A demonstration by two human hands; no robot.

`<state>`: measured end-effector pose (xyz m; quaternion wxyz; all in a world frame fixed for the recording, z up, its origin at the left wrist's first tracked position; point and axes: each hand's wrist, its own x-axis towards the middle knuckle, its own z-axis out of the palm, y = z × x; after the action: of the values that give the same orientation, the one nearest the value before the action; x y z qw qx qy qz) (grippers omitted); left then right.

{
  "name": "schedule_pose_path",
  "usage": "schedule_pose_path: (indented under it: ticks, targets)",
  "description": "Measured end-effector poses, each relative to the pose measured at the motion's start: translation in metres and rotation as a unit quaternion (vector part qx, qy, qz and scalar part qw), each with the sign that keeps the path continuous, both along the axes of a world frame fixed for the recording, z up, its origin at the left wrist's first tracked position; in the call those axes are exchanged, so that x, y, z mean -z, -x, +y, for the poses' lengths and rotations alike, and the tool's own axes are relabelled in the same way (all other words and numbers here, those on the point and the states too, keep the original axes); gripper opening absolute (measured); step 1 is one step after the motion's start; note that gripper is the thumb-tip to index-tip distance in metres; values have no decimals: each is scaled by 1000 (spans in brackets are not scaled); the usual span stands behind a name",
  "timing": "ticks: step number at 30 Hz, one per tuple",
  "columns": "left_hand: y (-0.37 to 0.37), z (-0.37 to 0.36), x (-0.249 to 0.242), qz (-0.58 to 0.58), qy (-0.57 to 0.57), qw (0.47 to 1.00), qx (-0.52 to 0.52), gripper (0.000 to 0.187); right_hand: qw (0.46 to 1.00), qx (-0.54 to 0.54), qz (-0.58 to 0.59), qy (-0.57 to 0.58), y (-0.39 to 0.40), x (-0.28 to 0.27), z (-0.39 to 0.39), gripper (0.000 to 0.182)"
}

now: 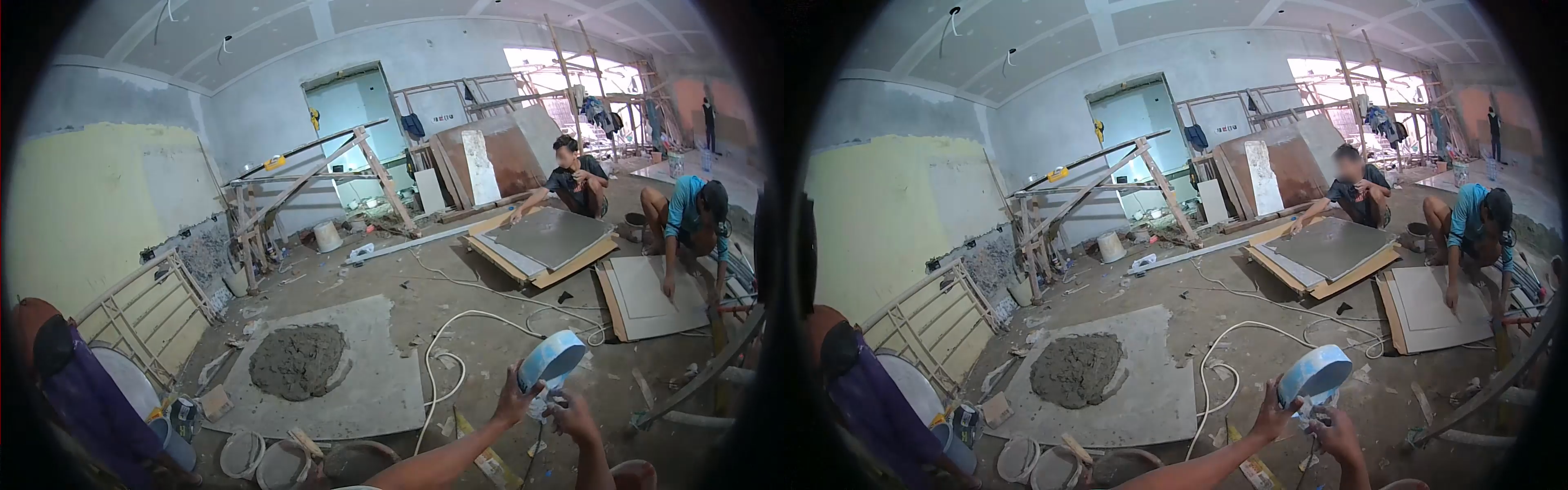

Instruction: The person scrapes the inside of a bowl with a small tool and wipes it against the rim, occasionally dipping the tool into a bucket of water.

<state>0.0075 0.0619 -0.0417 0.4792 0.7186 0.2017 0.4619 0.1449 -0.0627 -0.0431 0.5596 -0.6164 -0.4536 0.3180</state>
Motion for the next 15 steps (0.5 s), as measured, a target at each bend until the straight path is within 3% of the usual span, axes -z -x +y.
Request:
schedule_pose_path:
  ticks: [3,6,9,11,15]
  targets:
    - [0,1,1,-20,-4,1000,-23,81,994,-17,89,57,2,-25,-6,35]
    - [3,-4,-1,3,-38,999,-37,80,996,55,-15,67,5,-27,-5,37]
    - [4,-3,4,4,-50,999,-18,78,998,16,33,60,9,-19,-2,38]
    - [1,3,10,-18,-41,999,7,76,996,-69,55,-1,12,-13,0,37]
    - [-1,13,16,-52,-7,998,-42,82,988,-53,144,23,10,-31,-9,35]
